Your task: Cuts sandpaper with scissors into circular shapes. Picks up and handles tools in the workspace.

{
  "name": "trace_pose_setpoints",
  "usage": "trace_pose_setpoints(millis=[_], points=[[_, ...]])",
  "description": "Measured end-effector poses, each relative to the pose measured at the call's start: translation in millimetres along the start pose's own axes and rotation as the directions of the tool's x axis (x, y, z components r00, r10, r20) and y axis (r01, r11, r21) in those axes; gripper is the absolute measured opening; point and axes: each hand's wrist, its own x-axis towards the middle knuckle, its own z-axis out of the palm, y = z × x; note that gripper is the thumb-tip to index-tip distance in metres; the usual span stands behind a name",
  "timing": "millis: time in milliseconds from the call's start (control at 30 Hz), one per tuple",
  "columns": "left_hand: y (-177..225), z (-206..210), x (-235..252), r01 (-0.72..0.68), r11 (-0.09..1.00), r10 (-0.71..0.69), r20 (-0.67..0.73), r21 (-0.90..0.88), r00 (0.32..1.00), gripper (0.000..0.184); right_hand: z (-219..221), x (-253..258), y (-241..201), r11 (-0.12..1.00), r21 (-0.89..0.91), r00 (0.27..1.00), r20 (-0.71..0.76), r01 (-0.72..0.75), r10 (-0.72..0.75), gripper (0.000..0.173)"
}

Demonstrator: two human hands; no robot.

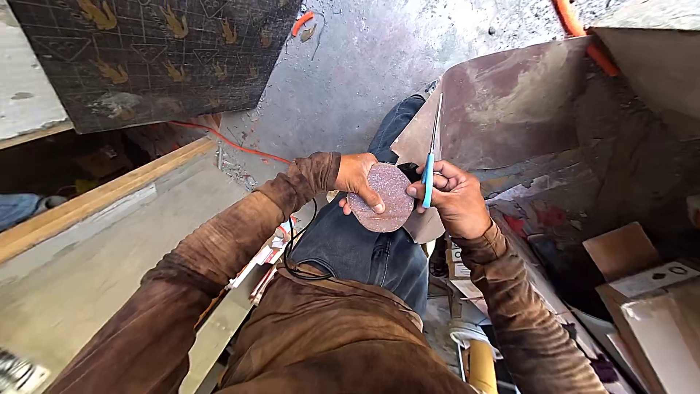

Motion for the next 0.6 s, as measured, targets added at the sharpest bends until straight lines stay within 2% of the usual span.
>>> trace_pose_setpoints(millis=[33, 67, 133, 167, 233, 267, 300, 367, 433, 467, 533, 600], points=[[-2.8, -0.7, -0.2, -0.027, 1.0, 0.026, -0.033, -0.016, 0.999, 0.023, 1.0, 1.1, 3.6, 1.0, 0.016, 0.999, -0.034, 0.009, -0.008, 0.04], [-10.5, -0.7, -1.7, -0.112, 0.993, 0.109, -0.084, -0.034, 0.99, 0.022, 1.7, 2.0, 6.4, 0.999, 0.033, 0.998, -0.059, 0.023, -0.021, 0.04], [-36.2, 4.7, -9.1, -0.368, 0.919, 0.329, -0.239, -0.144, 0.914, 0.019, 3.1, 5.2, 11.1, 0.996, 0.061, 0.994, -0.092, 0.062, -0.056, 0.04], [-47.8, 10.6, -12.8, -0.442, 0.859, 0.359, -0.312, -0.257, 0.88, 0.025, 3.9, 5.6, 14.1, 0.994, 0.07, 0.992, -0.104, 0.08, -0.072, 0.041], [-59.5, 28.1, -19.7, -0.443, 0.758, 0.243, -0.423, -0.479, 0.873, 0.056, 7.4, 7.6, 19.3, 0.99, 0.083, 0.987, -0.124, 0.111, -0.1, 0.041], [-58.2, 39.5, -20.8, -0.438, 0.698, 0.157, -0.476, -0.566, 0.865, 0.065, 11.3, 9.4, 22.1, 0.989, 0.083, 0.984, -0.138, 0.122, -0.11, 0.04], [-54.2, 50.9, -18.1, -0.467, 0.63, 0.075, -0.551, -0.62, 0.831, 0.064, 16.2, 10.5, 25.0, 0.989, 0.08, 0.982, -0.151, 0.127, -0.114, 0.04], [-41.7, 67.8, -4.4, -0.583, 0.53, -0.082, -0.721, -0.616, 0.688, 0.05, 25.8, 9.5, 32.1, 0.987, 0.094, 0.979, -0.164, 0.134, -0.117, 0.039], [-33.4, 68.9, 13.6, -0.644, 0.556, -0.181, -0.832, -0.526, 0.524, 0.044, 31.7, 10.0, 38.5, 0.981, 0.127, 0.977, -0.171, 0.147, -0.124, 0.039], [-33.6, 67.1, 20.7, -0.64, 0.588, -0.204, -0.856, -0.494, 0.474, 0.042, 32.5, 9.2, 40.7, 0.98, 0.13, 0.977, -0.174, 0.148, -0.124, 0.04], [-36.1, 64.9, 25.9, -0.604, 0.665, -0.197, -0.884, -0.438, 0.425, 0.04, 28.7, 7.0, 40.2, 0.988, 0.088, 0.982, -0.146, 0.13, -0.116, 0.041], [-35.4, 66.2, 23.1, -0.566, 0.75, -0.157, -0.923, -0.343, 0.351, 0.037, 15.2, 3.8, 34.5, 0.995, 0.001, 0.994, -0.049, 0.097, -0.096, 0.043]])
